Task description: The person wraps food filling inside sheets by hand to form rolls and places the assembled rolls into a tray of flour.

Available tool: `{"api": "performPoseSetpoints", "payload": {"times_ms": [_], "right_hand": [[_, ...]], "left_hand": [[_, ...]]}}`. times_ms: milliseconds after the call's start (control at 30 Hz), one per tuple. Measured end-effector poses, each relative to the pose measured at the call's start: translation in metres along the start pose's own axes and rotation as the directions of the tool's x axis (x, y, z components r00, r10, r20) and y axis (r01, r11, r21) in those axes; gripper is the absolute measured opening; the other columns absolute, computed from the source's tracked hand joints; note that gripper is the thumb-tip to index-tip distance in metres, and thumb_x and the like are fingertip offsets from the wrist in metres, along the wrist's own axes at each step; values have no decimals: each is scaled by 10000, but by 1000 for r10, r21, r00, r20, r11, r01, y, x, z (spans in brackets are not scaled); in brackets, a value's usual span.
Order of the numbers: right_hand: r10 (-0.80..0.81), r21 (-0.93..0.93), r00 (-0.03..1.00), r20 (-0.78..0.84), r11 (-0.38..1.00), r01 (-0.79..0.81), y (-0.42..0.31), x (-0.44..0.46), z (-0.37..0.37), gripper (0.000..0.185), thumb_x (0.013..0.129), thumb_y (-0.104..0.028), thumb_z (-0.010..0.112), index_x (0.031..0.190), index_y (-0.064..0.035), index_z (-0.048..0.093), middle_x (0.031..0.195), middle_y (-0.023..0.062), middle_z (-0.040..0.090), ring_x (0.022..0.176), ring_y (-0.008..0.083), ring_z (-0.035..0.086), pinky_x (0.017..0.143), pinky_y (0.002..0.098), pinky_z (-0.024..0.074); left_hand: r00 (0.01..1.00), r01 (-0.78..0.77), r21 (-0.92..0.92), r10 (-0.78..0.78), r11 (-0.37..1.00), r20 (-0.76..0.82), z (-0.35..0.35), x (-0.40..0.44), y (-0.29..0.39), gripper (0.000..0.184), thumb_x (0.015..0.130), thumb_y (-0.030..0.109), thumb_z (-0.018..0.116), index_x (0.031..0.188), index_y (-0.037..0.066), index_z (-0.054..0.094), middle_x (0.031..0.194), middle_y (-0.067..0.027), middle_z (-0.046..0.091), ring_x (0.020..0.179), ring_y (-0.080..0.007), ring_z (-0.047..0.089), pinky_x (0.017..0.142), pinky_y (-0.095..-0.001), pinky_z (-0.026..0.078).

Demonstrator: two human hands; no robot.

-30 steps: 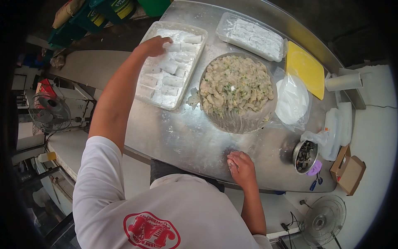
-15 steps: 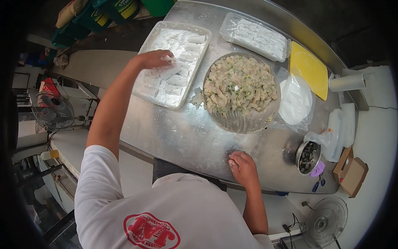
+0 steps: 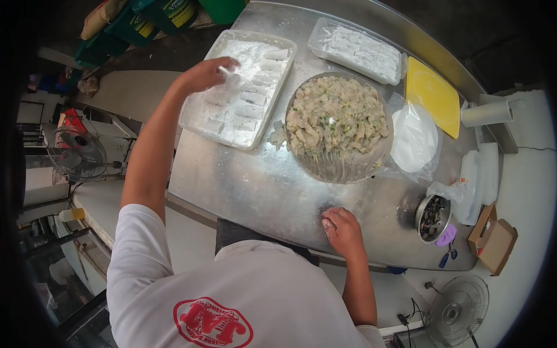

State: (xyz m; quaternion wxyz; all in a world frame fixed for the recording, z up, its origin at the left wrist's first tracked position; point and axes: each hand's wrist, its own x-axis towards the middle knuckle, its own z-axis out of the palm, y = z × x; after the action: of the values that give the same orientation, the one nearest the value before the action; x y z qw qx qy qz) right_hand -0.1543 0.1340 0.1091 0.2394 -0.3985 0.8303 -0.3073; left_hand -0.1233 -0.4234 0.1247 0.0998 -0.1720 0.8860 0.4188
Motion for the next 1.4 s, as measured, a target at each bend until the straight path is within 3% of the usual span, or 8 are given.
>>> {"api": "performPoseSetpoints", "payload": {"times_ms": [167, 367, 767, 833, 1000, 1067, 1300, 1400], "right_hand": [[-14, 14, 1000, 8, 1000, 14, 0, 0, 4, 166, 859, -90, 708, 1008, -20, 729, 1049, 151, 705, 1006, 339, 662, 910, 416, 525], [-16, -3, 1000, 22, 1000, 16, -1, -5, 4, 170, 861, -103, 710, 1007, -20, 730, 1058, 159, 705, 1019, 349, 658, 919, 423, 521], [14, 8, 999, 29, 1000, -14, 2, -5, -4, 187, 861, -101, 708, 1026, -15, 724, 1068, 165, 700, 1020, 358, 653, 918, 427, 517], [38, 19, 998, 45, 999, -39, 3, -4, -2, 188, 862, -102, 708, 1028, -15, 723, 1070, 165, 699, 1022, 359, 651, 917, 427, 517], [-55, 11, 995, 78, 998, 54, -1, 3, -1, 194, 869, -114, 709, 1035, -15, 720, 1077, 161, 700, 1029, 356, 650, 925, 422, 515], [-45, 11, 996, 75, 999, 44, -2, 5, -1, 196, 870, -115, 709, 1039, -16, 720, 1082, 161, 700, 1033, 354, 650, 926, 423, 516], [-67, -25, 993, 98, 997, 70, 3, 4, 1, 206, 866, -109, 711, 1048, -14, 720, 1094, 162, 701, 1039, 352, 650, 924, 422, 516], [-34, -2, 995, 96, 999, 34, 2, 5, -1, 208, 860, -104, 712, 1047, -13, 719, 1094, 161, 700, 1040, 353, 649, 927, 423, 514]], "left_hand": [[979, -24, 391, 101, 920, -176, 30, 14, -27, 814, 824, 326, 802, 1523, 143, 426, 1528, -206, 446, 1430, -365, 404, 1161, -435, 382], [862, 165, 568, -398, 806, 314, 24, 8, 8, 936, 734, 444, 863, 1485, 80, 440, 1385, -205, 559, 1300, -359, 538, 1061, -439, 447], [889, 277, 333, -372, 901, 267, 20, -32, -12, 913, 729, 363, 891, 1493, 132, 448, 1380, -213, 592, 1217, -351, 615, 1027, -398, 479], [990, -60, 457, -7, 887, 144, 38, -42, -37, 898, 727, 338, 887, 1490, 145, 456, 1386, -197, 588, 1207, -312, 621, 1014, -377, 481], [913, 207, 347, -308, 915, 267, 19, -48, -16, 787, 762, 281, 833, 1450, 114, 489, 1329, -163, 599, 1203, -250, 581, 973, -351, 474], [924, 321, -218, -254, 922, 287, 13, -40, -56, 677, 822, 274, 754, 1433, 120, 508, 1288, -130, 608, 1172, -227, 565, 954, -340, 472], [945, 206, 234, -255, 950, 205, 37, -46, -12, 690, 865, 317, 733, 1464, 85, 482, 1240, -130, 629, 1129, -241, 579, 985, -346, 455], [931, 277, 16, -273, 961, 242, 33, -44, -25, 742, 823, 340, 804, 1448, 88, 492, 1209, -133, 647, 1092, -222, 597, 913, -361, 490]]}}
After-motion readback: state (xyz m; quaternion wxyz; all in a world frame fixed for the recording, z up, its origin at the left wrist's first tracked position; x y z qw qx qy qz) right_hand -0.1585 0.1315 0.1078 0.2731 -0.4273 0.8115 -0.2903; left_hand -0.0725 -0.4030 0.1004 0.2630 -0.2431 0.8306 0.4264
